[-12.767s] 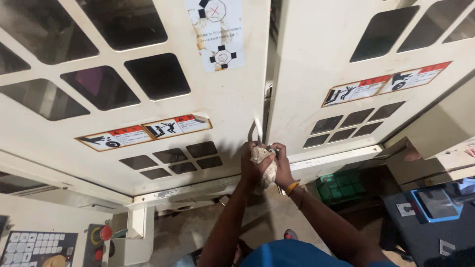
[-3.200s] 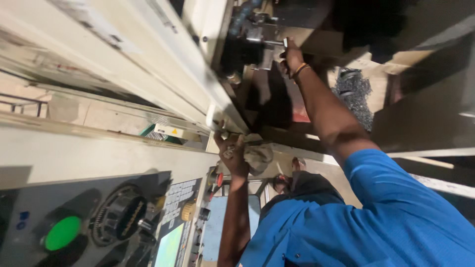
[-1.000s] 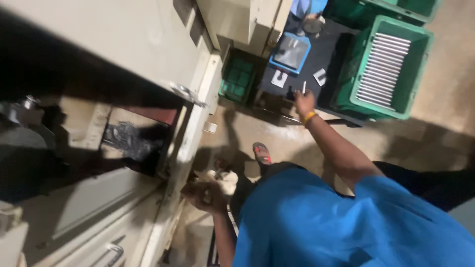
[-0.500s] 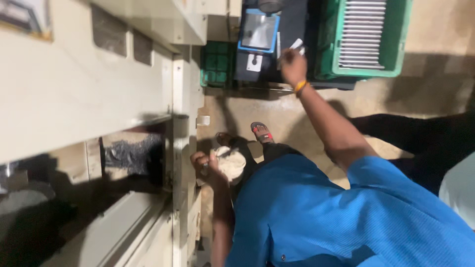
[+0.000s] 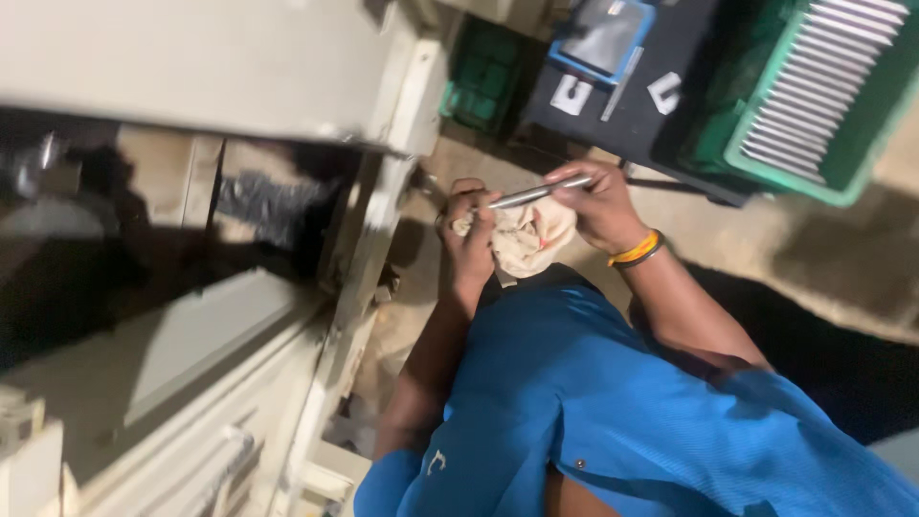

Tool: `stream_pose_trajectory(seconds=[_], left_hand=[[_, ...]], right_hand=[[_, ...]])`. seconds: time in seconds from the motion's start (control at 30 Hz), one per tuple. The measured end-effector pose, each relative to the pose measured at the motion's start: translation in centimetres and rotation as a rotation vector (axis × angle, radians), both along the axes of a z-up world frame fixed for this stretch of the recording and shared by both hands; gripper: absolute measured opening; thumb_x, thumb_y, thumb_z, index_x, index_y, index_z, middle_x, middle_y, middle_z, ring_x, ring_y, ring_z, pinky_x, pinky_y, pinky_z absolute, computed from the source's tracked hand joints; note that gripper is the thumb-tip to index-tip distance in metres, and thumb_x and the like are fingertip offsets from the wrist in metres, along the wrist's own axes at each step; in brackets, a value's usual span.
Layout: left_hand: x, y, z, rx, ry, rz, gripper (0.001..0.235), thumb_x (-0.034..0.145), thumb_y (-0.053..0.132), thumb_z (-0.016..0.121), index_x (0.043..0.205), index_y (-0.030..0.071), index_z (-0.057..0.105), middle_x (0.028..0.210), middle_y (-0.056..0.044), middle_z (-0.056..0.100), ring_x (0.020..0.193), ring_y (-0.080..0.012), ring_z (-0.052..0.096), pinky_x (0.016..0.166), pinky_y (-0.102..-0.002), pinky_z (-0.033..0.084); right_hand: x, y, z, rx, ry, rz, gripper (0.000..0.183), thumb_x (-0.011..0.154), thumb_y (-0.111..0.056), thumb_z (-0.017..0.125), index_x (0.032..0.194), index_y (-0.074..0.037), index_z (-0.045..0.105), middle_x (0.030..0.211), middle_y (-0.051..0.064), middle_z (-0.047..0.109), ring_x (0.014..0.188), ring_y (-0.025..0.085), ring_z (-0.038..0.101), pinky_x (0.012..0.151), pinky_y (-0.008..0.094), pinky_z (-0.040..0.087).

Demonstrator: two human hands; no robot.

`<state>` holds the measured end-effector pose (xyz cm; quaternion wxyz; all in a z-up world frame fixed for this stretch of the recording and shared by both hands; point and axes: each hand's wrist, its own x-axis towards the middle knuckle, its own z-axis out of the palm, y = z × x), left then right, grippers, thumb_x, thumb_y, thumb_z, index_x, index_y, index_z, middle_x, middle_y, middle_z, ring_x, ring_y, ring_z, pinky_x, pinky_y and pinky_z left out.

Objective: The person opens a large industrial machine door, retrieves a metal rod from inside, places it on a nearby table, and then wipes the door handle and surrounding area with a cloth. The person then closes the door.

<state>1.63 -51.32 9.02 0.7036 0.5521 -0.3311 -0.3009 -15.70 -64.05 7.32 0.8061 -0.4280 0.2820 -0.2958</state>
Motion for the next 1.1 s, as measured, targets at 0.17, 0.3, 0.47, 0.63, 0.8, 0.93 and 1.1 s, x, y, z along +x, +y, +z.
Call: stream_pose_trajectory(seconds=[0.17,0.3,0.47,0.63,0.8,0.93,1.1], left_hand=[[2.6,3.9,2.5,0.064,-0.082,0.190,0.026,0.099,0.025,0.069,0.103,0.000,0.071,0.104,-0.011,0.063,0.081,-0.0180,0.065,0.077,-0.031,0.054],[5.3,9.5,1.3,0.011,-0.283,0.450,0.022,0.097,0.020,0.071,0.108,0.000,0.070,0.108,-0.011,0.064,0.100,-0.0227,0.063,0.090,-0.033,0.053],[6.9,13.6,-2.7,0.145,0.082,0.711,0.020,0.095,0.016,0.072,0.108,0.002,0.067,0.105,-0.008,0.069,0.096,-0.0171,0.063,0.088,-0.032,0.053],[9.4,15.4,-5.3,-0.081,0.397,0.659,0.024,0.094,0.014,0.072,0.112,0.000,0.064,0.106,-0.009,0.069,0.096,-0.0152,0.064,0.089,-0.031,0.053],[11.8,17.2,-6.6,-0.073,0.360,0.675,0.023,0.096,0.012,0.071,0.114,0.002,0.061,0.103,-0.007,0.068,0.090,-0.0133,0.062,0.082,-0.029,0.051],[13.2,18.9,-6.7,-0.136,0.329,0.647,0.020,0.094,0.008,0.070,0.111,0.001,0.063,0.104,-0.008,0.071,0.092,-0.0126,0.064,0.083,-0.028,0.052],[14.7,20.6,-5.2,-0.013,0.544,0.679,0.024,0.095,0.009,0.075,0.113,-0.002,0.064,0.099,-0.011,0.068,0.087,-0.0152,0.062,0.080,-0.029,0.050]], right_hand=[[5.6,0.3,4.6,-0.310,-0.015,0.306,0.030,0.099,-0.024,0.071,0.116,0.001,0.074,0.111,0.006,0.066,0.083,0.008,0.061,0.071,0.025,0.051],[13.4,1.7,8.7,-0.716,-0.186,0.602,0.025,0.101,-0.028,0.057,0.103,-0.004,0.066,0.119,0.011,0.065,0.081,0.008,0.065,0.064,0.025,0.053],[27.4,6.5,8.2,-0.973,-0.219,0.626,0.011,0.111,-0.012,0.057,0.110,-0.002,0.061,0.104,0.010,0.070,0.091,0.023,0.070,0.081,0.035,0.055],[44.3,9.1,6.4,-1.651,0.203,0.322,0.026,0.095,-0.021,0.077,0.113,-0.005,0.067,0.099,0.021,0.067,0.085,0.043,0.065,0.071,0.049,0.052],[52.8,8.2,4.2,-1.690,0.529,0.339,0.028,0.095,-0.022,0.078,0.114,-0.005,0.066,0.100,0.020,0.067,0.086,0.041,0.064,0.071,0.047,0.053],[55.6,6.6,2.7,-1.632,0.605,0.356,0.030,0.094,-0.022,0.079,0.115,-0.004,0.065,0.100,0.019,0.067,0.086,0.039,0.064,0.072,0.046,0.053],[57.4,5.6,2.0,-1.563,0.623,0.366,0.033,0.094,-0.022,0.080,0.116,-0.004,0.064,0.101,0.018,0.066,0.087,0.037,0.064,0.072,0.044,0.053]])
